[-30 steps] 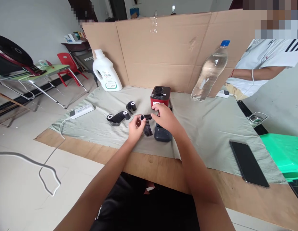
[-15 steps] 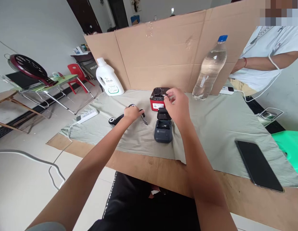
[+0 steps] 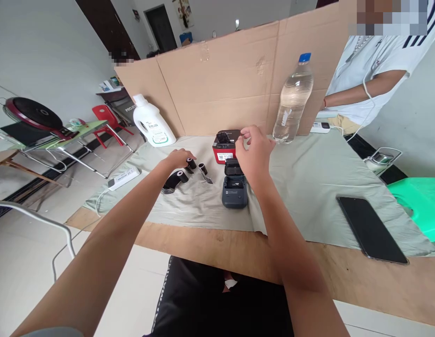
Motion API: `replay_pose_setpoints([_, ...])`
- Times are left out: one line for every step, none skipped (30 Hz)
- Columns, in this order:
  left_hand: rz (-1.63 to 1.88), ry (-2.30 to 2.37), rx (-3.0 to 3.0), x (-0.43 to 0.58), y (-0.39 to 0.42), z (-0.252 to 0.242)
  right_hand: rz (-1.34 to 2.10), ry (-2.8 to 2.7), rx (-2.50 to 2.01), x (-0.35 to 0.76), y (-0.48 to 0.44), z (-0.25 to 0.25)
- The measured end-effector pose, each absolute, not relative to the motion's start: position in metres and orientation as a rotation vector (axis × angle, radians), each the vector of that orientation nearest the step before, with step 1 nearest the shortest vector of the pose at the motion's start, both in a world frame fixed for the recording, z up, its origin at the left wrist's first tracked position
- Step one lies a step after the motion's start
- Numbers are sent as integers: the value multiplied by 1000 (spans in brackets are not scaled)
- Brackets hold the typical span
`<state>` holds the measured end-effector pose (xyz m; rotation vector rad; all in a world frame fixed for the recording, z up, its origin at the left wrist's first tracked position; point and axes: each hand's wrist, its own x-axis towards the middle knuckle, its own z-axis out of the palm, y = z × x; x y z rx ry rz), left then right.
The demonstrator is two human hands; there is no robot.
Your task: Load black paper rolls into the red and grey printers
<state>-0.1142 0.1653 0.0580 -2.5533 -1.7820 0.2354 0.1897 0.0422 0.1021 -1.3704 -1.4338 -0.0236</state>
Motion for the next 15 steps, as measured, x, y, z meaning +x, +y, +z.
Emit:
replay_pose_setpoints([241, -1772, -2539, -113, 167, 57, -38, -1450, -1386, 188, 40, 103])
replay_pose_setpoints([227, -1767, -2525, -112, 167, 56, -57, -1463, -1403, 187, 38, 103])
replay_pose_setpoints([211, -1765, -2507, -113, 167, 56, -76, -1474, -1418, 185, 36, 103])
replay_pose_setpoints([168, -1776, -2483, -115, 166, 57, -92, -1484, -1427, 183, 35, 103])
replay_pose_setpoints([71, -1802, -2450, -118, 164, 59, -100, -1495, -1428, 182, 33, 103])
replay_pose_setpoints([-98, -1838, -2421, -120, 160, 61, -98, -1508, -1423, 180, 32, 103])
replay_pose_setpoints([-343, -1877, -2401, -122, 156, 62, -88, -1522, -1410, 179, 32, 103])
replay_pose_setpoints([-653, -1907, -2385, -123, 150, 62, -69, -1539, -1383, 177, 31, 103])
replay_pose_setpoints([-1005, -1914, -2370, -122, 143, 62, -37, -1566, -1338, 176, 31, 103])
replay_pose_setpoints([-1349, -1895, -2362, -118, 134, 61, 11, -1608, -1274, 175, 30, 104])
replay_pose_setpoints([-1649, -1856, -2359, -113, 124, 58, 72, -1666, -1194, 174, 29, 104])
replay_pose_setpoints([-1893, -1810, -2360, -105, 114, 55, 137, -1732, -1108, 174, 27, 105])
replay_pose_setpoints([-2070, -1776, -2370, -96, 102, 52, 196, -1798, -1026, 173, 26, 106])
replay_pose_setpoints([-2209, -1752, -2374, -85, 90, 48, 239, -1860, -961, 172, 24, 107])
replay_pose_setpoints([-2304, -1738, -2389, -74, 79, 45, 263, -1917, -918, 172, 22, 108])
